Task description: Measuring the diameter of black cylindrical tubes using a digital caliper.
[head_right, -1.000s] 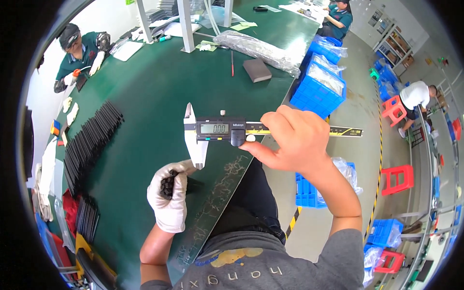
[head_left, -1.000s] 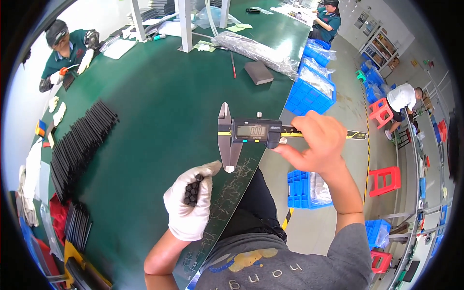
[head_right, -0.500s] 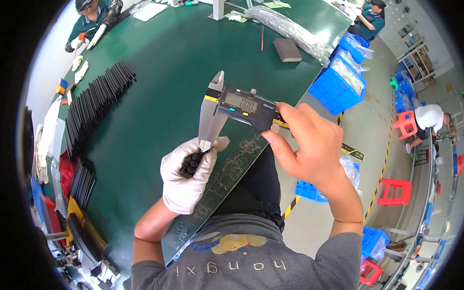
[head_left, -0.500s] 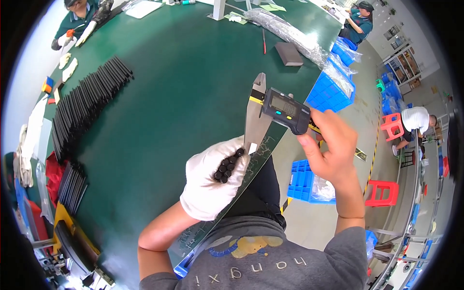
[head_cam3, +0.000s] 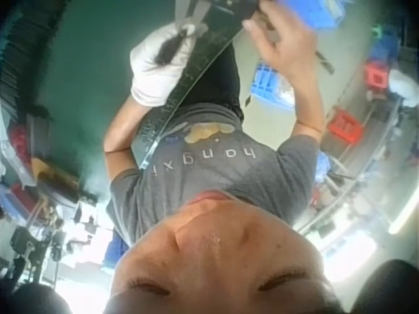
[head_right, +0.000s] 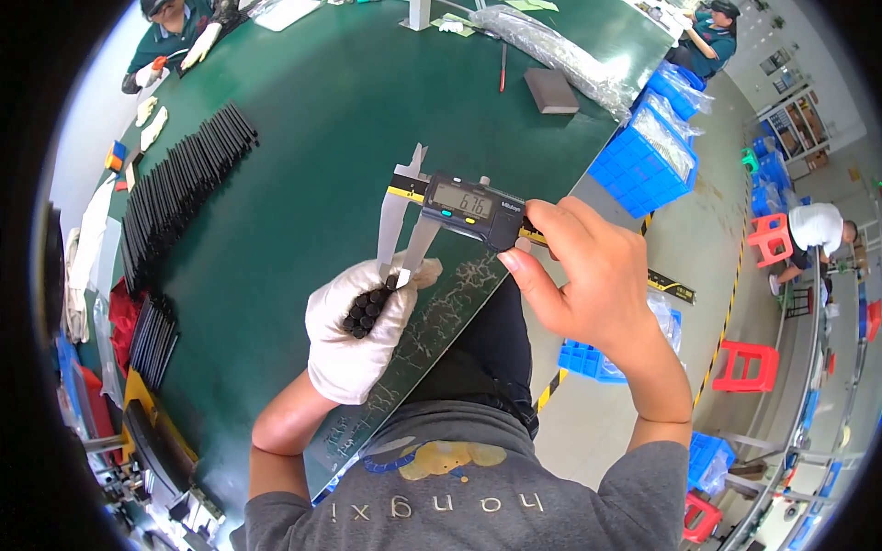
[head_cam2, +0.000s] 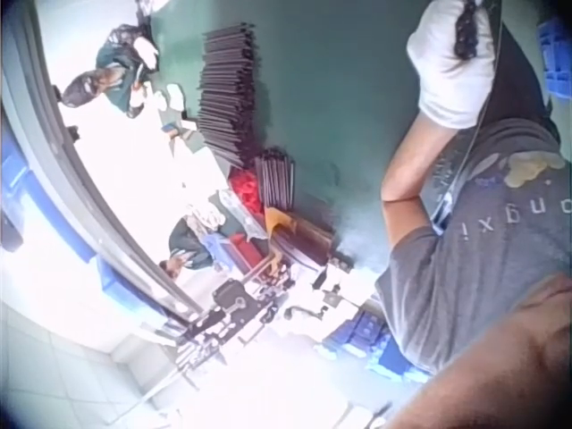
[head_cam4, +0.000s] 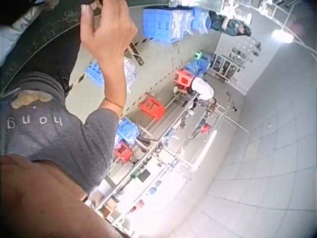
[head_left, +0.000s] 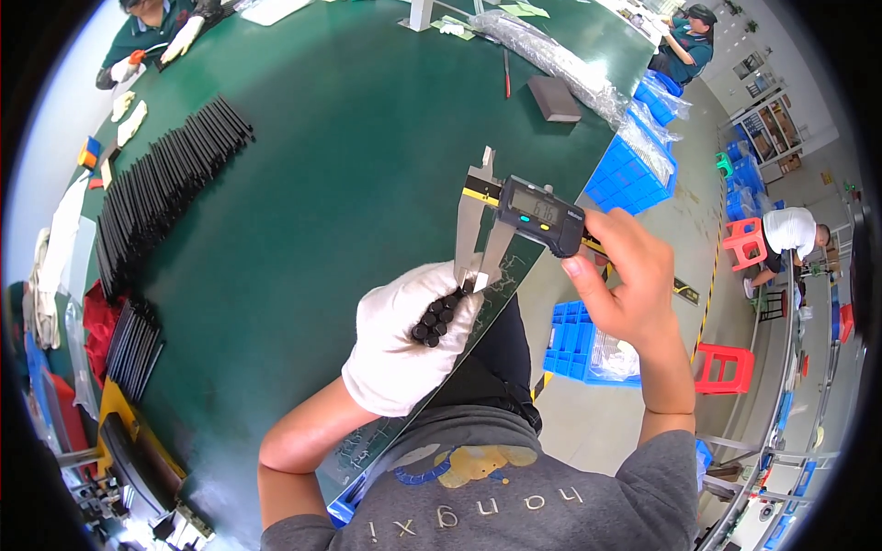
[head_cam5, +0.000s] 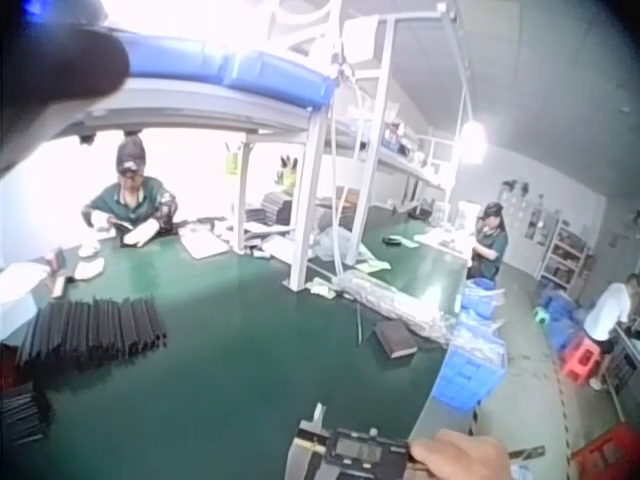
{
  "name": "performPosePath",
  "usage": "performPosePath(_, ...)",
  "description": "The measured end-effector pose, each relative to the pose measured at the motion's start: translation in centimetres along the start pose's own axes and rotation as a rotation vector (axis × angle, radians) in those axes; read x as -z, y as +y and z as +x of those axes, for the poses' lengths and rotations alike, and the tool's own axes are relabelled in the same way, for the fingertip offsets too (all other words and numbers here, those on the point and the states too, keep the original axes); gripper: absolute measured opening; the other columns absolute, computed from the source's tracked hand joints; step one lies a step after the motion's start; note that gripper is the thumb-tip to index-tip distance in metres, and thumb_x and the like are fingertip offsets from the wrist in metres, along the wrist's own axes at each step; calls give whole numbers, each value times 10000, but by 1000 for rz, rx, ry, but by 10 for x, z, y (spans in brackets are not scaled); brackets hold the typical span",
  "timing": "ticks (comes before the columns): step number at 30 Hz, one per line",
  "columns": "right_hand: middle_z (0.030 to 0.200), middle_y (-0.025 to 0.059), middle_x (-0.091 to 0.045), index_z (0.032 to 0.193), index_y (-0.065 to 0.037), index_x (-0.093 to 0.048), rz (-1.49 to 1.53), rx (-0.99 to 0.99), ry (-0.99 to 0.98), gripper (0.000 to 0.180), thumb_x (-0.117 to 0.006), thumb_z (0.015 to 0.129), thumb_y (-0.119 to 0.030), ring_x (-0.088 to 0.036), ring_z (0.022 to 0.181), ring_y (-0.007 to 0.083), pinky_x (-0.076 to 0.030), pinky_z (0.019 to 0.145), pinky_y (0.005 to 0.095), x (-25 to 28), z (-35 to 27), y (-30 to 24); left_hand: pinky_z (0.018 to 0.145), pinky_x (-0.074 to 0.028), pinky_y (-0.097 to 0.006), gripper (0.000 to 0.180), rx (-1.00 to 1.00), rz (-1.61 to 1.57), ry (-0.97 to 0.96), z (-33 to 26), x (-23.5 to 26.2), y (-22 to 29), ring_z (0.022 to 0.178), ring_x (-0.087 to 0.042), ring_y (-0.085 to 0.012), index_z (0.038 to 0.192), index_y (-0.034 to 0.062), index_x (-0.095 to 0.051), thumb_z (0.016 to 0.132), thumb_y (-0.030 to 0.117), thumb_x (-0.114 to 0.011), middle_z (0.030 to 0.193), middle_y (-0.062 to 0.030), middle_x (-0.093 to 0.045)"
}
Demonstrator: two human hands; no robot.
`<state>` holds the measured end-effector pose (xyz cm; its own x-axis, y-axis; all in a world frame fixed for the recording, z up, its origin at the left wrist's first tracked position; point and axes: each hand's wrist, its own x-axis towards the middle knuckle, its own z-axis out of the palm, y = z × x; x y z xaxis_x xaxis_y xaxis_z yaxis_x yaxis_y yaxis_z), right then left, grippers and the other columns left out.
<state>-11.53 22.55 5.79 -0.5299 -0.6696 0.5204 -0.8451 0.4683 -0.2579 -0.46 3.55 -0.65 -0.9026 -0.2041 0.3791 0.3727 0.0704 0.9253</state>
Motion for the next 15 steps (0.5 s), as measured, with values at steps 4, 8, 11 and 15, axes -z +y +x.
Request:
performPosePath(4, 622, 57, -532, 871, -32, -606, -26, 7, 9, 275, -730, 696, -205, -534, 491, 212, -376, 431, 295, 1, 3, 0, 837, -501, -310, 158, 4, -10, -19, 2, 0, 2, 934, -636, -188, 1014, -11, -574, 860, -42, -557, 998, -139, -658)
performPosePath(8, 606, 49, -542, 817, -49, -616, -28, -15, 17, 263, -749, 677, -228, -538, 490, 214, -376, 431, 295, 2, 4, 1, 835, -500, -308, 145, 23, -16, -43, 5, 0, 4, 924, -635, -184, 1005, -13, -581, 864, -35, -552, 984, -127, -661)
performPosePath(11, 617, 50, -559, 793, -54, -620, -53, -13, 34, 265, -757, 666, -243, -544, 492, 213, -381, 431, 295, 5, 3, 2, 828, -497, -303, 144, 24, 14, -77, 7, 2, 7, 918, -635, -182, 1006, -17, -590, 868, -24, -551, 976, -123, -662)
performPosePath(15, 633, 50, -572, 784, -56, -621, -29, 22, 78, 272, -761, 659, -252, -546, 494, 211, -385, 429, 291, 4, 5, 0, 622, -482, -243, 223, -64, 112, -39, 5, 4, 0, 662, -605, -139, 1018, 56, -614, 810, -23, -603, 850, -81, -653)
